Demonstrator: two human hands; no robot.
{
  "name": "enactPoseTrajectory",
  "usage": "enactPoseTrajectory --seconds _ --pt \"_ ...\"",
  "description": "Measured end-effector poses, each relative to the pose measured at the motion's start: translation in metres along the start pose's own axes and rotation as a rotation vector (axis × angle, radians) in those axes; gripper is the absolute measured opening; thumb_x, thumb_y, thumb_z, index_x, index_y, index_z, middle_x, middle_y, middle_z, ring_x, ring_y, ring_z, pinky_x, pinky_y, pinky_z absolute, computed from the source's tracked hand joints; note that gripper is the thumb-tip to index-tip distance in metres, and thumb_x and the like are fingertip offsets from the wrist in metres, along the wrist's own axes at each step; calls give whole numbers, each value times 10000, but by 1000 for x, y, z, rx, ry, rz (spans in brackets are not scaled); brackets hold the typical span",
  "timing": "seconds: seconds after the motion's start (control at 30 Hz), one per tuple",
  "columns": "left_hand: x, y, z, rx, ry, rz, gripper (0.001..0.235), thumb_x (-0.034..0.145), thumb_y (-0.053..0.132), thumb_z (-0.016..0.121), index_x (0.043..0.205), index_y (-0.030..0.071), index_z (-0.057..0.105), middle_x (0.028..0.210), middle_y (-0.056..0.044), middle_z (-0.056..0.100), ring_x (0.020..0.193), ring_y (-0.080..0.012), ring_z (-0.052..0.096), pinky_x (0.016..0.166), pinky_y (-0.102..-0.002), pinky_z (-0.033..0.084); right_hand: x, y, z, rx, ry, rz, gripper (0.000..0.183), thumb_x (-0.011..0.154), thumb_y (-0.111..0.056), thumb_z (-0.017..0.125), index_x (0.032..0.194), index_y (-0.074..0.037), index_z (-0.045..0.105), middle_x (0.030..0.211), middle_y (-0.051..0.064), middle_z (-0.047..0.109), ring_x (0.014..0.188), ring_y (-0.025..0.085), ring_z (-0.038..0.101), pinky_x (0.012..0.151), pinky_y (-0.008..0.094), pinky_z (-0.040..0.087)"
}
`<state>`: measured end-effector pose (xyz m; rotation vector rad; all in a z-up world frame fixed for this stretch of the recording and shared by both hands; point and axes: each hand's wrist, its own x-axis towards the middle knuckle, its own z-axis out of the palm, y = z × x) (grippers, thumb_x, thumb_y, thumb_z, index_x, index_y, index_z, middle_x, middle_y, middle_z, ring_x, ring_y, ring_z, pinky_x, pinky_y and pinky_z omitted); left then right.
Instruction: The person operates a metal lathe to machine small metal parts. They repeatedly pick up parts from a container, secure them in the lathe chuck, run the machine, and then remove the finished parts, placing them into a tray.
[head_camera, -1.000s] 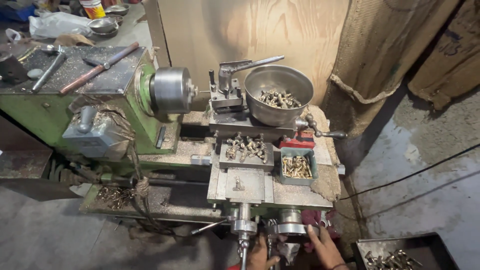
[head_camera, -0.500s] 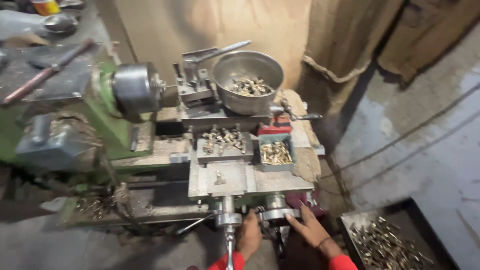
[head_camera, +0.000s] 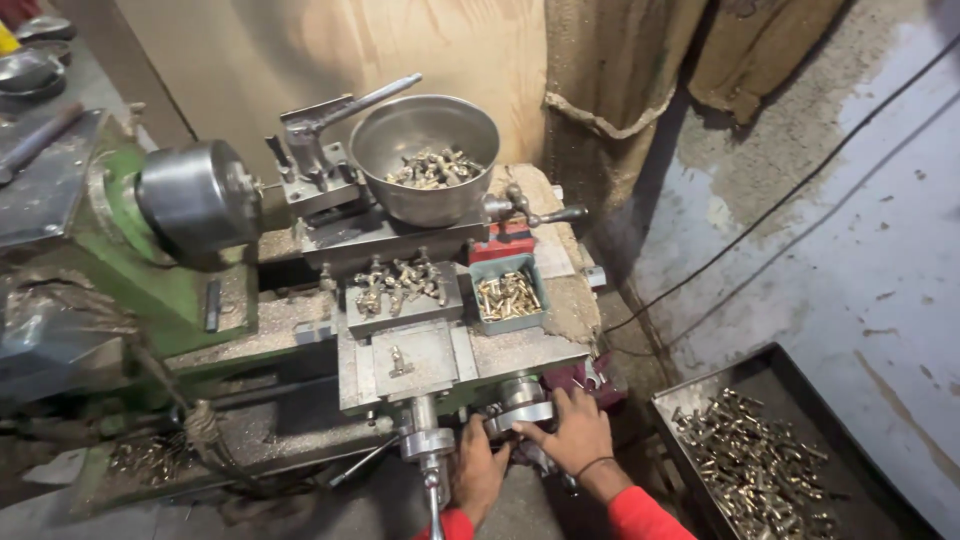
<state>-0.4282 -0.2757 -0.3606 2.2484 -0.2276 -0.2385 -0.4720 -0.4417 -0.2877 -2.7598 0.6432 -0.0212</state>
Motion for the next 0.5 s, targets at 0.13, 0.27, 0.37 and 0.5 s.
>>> enactPoseTrajectory --seconds 0.13,0.27,0.37,0.5 --pt "-4 28 -19 -20 -16 23 588 793 260 829 1265 68 537 1260 -178 630 1168 -403 616 927 -489 507 -10 -31 -21 -52 18 23 1003 638 -867 659 1266 -86 614 1196 169 570 1179 362 526 912 518 457" --pt "-5 37 -25 -15 -39 13 539 793 200 774 1262 72 543 1212 -199 652 1136 -413 629 924 -487 509 -13 -38 -24 -70 22 -50 893 677 -795 691 1225 -93 625 1219 176 548 1184 364 493 932 544 414" --pt "9 -4 9 -66 -10 35 482 813 177 737 1240 45 558 1162 -222 676 1104 -412 655 924 -472 525 -2 -18 -7 -2 100 -206 832 707 -755 705 1190 -81 626 1255 205 545 1198 387 483 935 565 397" --pt "11 -27 24 -214 -12 -32 512 855 246 686 1280 2 538 1143 -232 698 1090 -402 668 917 -463 522 15 30 20 204 1 -197 906 754 -749 674 1292 -34 539 1338 221 536 1285 380 476 1026 525 385"
